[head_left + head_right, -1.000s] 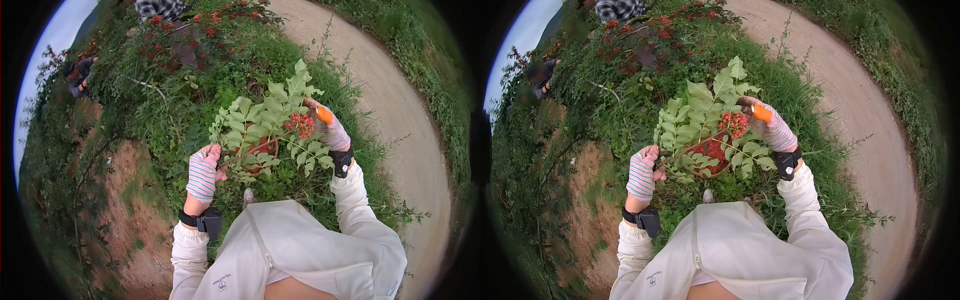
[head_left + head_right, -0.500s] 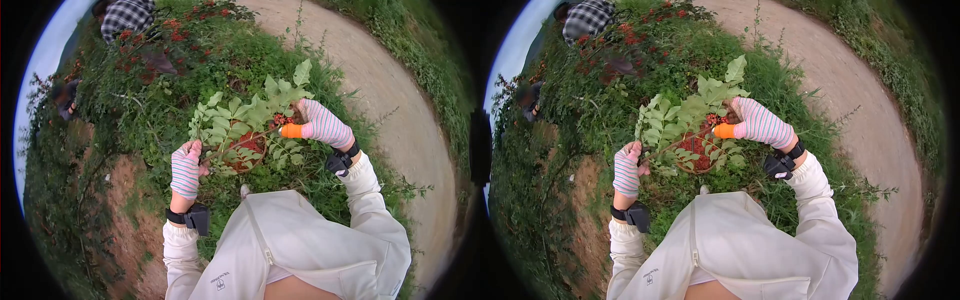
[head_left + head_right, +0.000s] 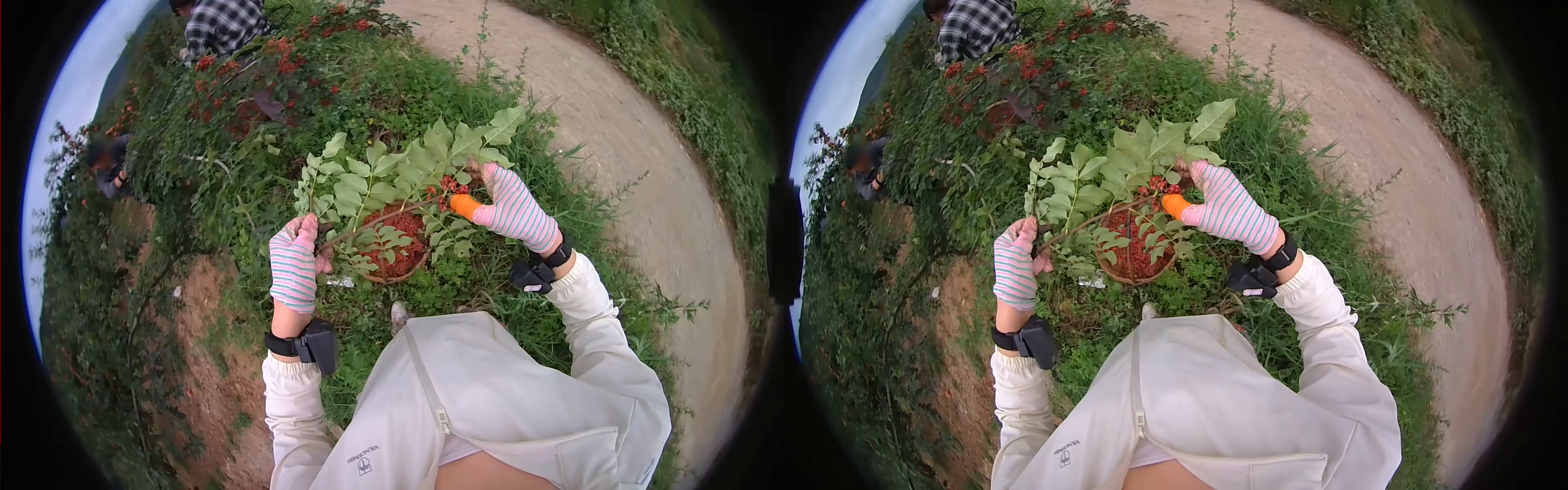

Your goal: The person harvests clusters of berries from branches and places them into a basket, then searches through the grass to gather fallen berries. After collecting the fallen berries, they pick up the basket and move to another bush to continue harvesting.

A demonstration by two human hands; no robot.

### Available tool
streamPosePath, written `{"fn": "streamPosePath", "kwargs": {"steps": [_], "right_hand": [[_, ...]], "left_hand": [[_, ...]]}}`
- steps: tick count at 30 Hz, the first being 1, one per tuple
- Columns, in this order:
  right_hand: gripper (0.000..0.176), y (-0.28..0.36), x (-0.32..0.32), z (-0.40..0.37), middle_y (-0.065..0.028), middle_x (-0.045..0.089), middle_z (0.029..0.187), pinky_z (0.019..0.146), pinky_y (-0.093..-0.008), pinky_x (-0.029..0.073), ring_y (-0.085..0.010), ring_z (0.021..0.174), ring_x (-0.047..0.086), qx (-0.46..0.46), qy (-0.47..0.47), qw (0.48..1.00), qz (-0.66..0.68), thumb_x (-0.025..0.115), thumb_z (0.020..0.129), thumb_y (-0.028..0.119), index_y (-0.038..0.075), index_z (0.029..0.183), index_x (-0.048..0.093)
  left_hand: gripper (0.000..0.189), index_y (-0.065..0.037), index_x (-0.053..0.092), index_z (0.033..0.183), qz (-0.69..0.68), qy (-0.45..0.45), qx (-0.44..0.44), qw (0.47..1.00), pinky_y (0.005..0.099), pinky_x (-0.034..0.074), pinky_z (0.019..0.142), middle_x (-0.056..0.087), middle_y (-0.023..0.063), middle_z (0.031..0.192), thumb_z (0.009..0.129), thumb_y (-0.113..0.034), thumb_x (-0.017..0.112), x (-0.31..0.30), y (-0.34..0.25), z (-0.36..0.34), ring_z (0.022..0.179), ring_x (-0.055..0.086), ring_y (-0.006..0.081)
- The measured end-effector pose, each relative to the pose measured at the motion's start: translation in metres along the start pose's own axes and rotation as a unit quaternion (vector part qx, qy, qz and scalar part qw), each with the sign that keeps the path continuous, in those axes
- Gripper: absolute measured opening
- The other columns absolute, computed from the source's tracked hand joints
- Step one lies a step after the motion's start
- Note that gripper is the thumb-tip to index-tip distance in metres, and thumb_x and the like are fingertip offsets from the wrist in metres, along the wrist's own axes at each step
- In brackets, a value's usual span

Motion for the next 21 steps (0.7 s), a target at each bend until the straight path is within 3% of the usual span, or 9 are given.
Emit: {"fn": "streamPosePath", "kwargs": {"steps": [5, 8, 11, 13, 15, 17, 18, 19, 21], "right_hand": [[0.062, -0.001, 0.000, 0.000, -0.0200, 0.058, 0.098, 0.085, -0.0339, 0.043, -0.0253, 0.094, 0.057, 0.000, -0.002, 1.000, 0.030, 0.065, 0.068, 0.025, -0.007, 0.118, 0.046], [0.065, -0.009, 0.003, 0.002, -0.0170, 0.057, 0.095, 0.085, -0.0312, 0.041, -0.0240, 0.090, 0.054, 0.003, -0.017, 0.998, 0.062, 0.068, 0.069, 0.030, -0.009, 0.116, 0.046], [0.054, 0.002, 0.012, 0.014, -0.0213, 0.059, 0.084, 0.074, -0.0331, 0.047, -0.0320, 0.080, 0.060, -0.003, -0.091, 0.995, -0.037, 0.066, 0.066, 0.024, -0.008, 0.108, 0.052], [0.047, -0.011, 0.025, 0.027, -0.0213, 0.058, 0.076, 0.069, -0.0326, 0.048, -0.0335, 0.072, 0.060, 0.111, -0.111, 0.986, -0.061, 0.067, 0.065, 0.023, -0.008, 0.098, 0.054], [0.043, -0.032, 0.046, 0.044, -0.0209, 0.058, 0.079, 0.072, -0.0321, 0.047, -0.0318, 0.074, 0.059, 0.131, -0.126, 0.983, -0.027, 0.068, 0.065, 0.019, -0.008, 0.096, 0.054], [0.042, -0.039, 0.050, 0.054, -0.0177, 0.058, 0.091, 0.078, -0.0301, 0.046, -0.0260, 0.082, 0.058, 0.027, -0.302, 0.948, 0.096, 0.066, 0.067, 0.009, -0.007, 0.103, 0.050], [0.044, -0.029, 0.052, 0.057, -0.0142, 0.054, 0.104, 0.083, -0.0282, 0.043, -0.0201, 0.091, 0.054, 0.072, -0.294, 0.927, 0.220, 0.061, 0.070, -0.001, -0.005, 0.111, 0.046], [0.044, -0.030, 0.052, 0.057, -0.0142, 0.054, 0.104, 0.083, -0.0282, 0.043, -0.0201, 0.091, 0.054, 0.071, -0.292, 0.928, 0.222, 0.061, 0.070, -0.001, -0.005, 0.111, 0.046], [0.043, -0.049, 0.058, 0.055, -0.0132, 0.052, 0.107, 0.086, -0.0279, 0.043, -0.0181, 0.094, 0.052, 0.171, -0.274, 0.884, 0.339, 0.056, 0.072, -0.005, -0.004, 0.113, 0.044]], "left_hand": [[0.033, 0.001, 0.054, 0.094, -0.005, -0.019, 0.018, 1.000, 0.0216, 0.036, 0.038, 0.049, 0.0025, 0.060, 0.087, -0.031, 0.056, 0.004, -0.001, 0.001, 0.039, 0.041, 0.0104], [0.032, 0.001, 0.054, 0.095, 0.000, -0.018, 0.013, 1.000, 0.0220, 0.036, 0.038, 0.051, 0.0030, 0.065, 0.087, -0.030, 0.056, 0.007, -0.002, 0.002, 0.039, 0.042, 0.0108], [0.031, 0.003, 0.054, 0.097, -0.001, -0.036, 0.016, 0.999, 0.0222, 0.037, 0.038, 0.052, 0.0034, 0.069, 0.088, -0.027, 0.056, 0.011, 0.000, 0.002, 0.040, 0.043, 0.0105], [0.028, 0.003, 0.056, 0.095, 0.032, -0.078, 0.010, 0.996, 0.0226, 0.037, 0.039, 0.051, 0.0020, 0.067, 0.091, -0.024, 0.050, 0.013, 0.004, 0.004, 0.040, 0.041, 0.0085], [0.027, 0.003, 0.056, 0.094, 0.033, -0.094, 0.023, 0.995, 0.0225, 0.036, 0.038, 0.051, 0.0017, 0.066, 0.091, -0.024, 0.049, 0.011, 0.015, 0.010, 0.039, 0.041, 0.0083], [0.027, 0.003, 0.056, 0.094, 0.053, -0.134, 0.042, 0.989, 0.0226, 0.035, 0.037, 0.051, 0.0017, 0.065, 0.091, -0.024, 0.049, 0.006, 0.020, 0.015, 0.039, 0.040, 0.0081], [0.028, 0.003, 0.056, 0.094, 0.051, -0.145, 0.044, 0.987, 0.0228, 0.035, 0.037, 0.051, 0.0019, 0.066, 0.091, -0.024, 0.050, 0.004, 0.022, 0.017, 0.039, 0.041, 0.0081], [0.028, 0.003, 0.056, 0.094, 0.051, -0.148, 0.045, 0.987, 0.0228, 0.035, 0.037, 0.051, 0.0019, 0.066, 0.091, -0.024, 0.050, 0.002, 0.024, 0.020, 0.039, 0.041, 0.0081], [0.029, 0.003, 0.057, 0.094, 0.047, -0.157, 0.044, 0.986, 0.0228, 0.035, 0.037, 0.051, 0.0020, 0.066, 0.091, -0.024, 0.049, -0.008, 0.025, 0.023, 0.039, 0.041, 0.0082]]}}
Point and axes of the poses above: each hand's wrist, its own z-axis towards the middle knuckle, its own x-axis out of the palm, y = z × x, the point moved 6 cm from there along z, towards the middle knuckle
